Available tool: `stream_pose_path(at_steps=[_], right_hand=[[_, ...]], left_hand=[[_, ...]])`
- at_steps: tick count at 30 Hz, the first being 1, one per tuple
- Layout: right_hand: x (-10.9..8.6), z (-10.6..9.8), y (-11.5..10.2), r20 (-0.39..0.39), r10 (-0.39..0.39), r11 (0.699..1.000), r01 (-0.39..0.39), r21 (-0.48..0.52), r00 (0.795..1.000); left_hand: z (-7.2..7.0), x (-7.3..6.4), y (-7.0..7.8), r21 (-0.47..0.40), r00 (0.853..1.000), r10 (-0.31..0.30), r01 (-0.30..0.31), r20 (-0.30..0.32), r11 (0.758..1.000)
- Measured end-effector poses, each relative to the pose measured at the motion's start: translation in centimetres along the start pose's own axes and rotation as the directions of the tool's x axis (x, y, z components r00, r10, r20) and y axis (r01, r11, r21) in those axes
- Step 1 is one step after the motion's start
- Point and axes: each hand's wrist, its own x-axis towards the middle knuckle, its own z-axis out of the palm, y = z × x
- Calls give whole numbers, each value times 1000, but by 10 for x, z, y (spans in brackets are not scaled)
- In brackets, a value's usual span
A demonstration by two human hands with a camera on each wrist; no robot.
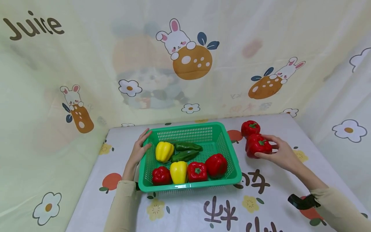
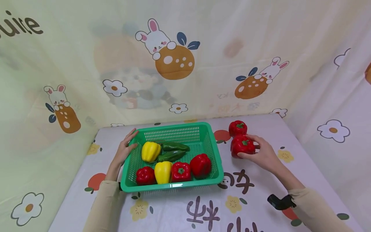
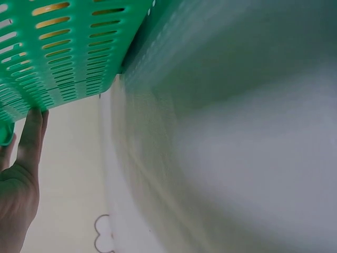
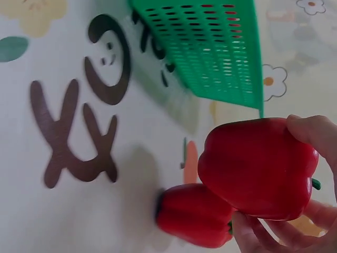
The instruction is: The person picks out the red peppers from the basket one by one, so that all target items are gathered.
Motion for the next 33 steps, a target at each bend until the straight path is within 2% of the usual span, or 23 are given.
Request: stream_pose_path(at_steps=[5,13,33], right_hand=[[-6,4,11,2,34,999,-34,-21,999],[-12,9,25,1,46,999,-46,-12,999],[-12,17,41,16,54,998,-53,-25,998]], left_hand=[[0,-2,1,2,1000,5,-5,-7,1000],[0,-2,1,-7,1000,14,-14,-5,1000],[2,-2,1,-10,1000,0,0,-4,1000]])
